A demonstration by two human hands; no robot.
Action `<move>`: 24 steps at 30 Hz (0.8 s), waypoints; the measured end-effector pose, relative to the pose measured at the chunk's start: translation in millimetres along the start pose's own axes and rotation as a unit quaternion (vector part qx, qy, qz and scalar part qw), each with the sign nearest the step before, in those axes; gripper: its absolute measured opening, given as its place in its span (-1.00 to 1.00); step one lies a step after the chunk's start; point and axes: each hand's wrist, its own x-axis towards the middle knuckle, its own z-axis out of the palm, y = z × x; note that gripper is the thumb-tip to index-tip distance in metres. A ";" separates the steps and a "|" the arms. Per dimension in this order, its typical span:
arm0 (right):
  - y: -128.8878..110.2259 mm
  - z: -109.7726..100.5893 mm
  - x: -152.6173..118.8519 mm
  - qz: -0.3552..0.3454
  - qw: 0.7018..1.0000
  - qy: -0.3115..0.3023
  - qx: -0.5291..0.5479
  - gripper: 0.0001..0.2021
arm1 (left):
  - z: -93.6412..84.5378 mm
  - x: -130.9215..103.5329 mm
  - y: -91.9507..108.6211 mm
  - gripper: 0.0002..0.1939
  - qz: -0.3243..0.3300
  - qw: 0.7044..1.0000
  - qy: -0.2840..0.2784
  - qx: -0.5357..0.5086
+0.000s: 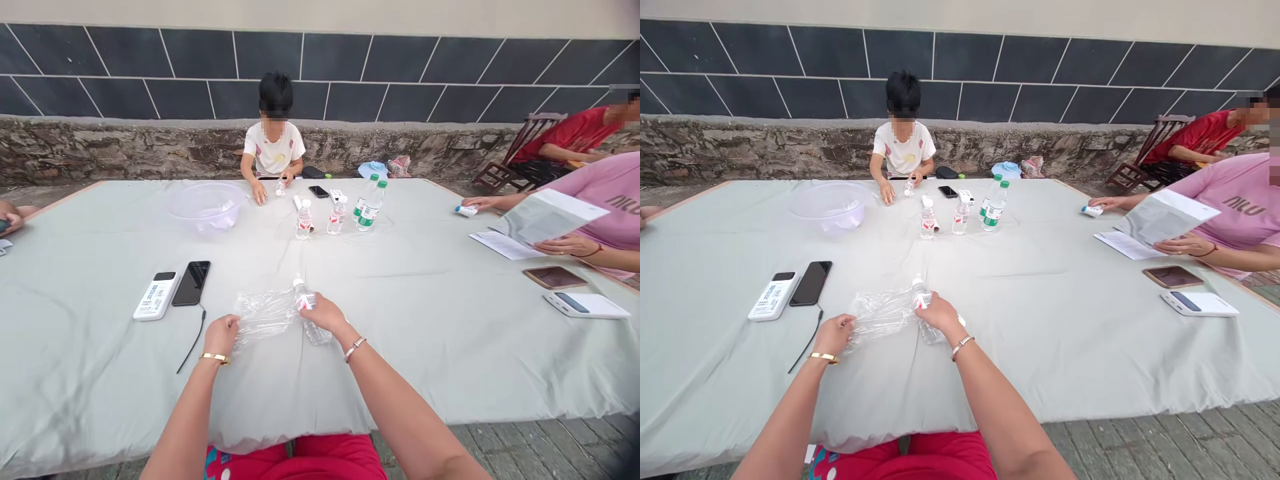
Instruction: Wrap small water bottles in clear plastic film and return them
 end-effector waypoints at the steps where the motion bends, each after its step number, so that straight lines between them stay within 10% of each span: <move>1: 3.3 -1.1 1.7 -0.007 1.000 -0.002 0.026 -0.51 | -1.3 -1.0 -5.1 -0.64 -0.006 1.000 -0.005 -0.024; 5: 13.9 -4.0 5.5 -0.055 0.984 -0.029 0.166 -0.64 | -9.5 -6.9 -9.8 -0.45 0.040 0.998 -0.014 0.047; 12: 12.9 -6.9 16.8 -0.095 0.897 -0.049 0.429 -0.39 | -31.6 -11.3 0.2 -0.77 0.080 0.938 0.086 0.328; 18: 5.4 15.9 47.4 -0.198 0.852 0.081 0.478 -0.36 | -36.9 -32.4 13.7 -0.82 0.089 0.974 -0.077 0.193; 24: -0.9 36.0 57.7 -0.270 0.870 0.180 0.371 -0.31 | -41.1 -47.6 26.4 -0.66 0.047 0.972 -0.096 0.209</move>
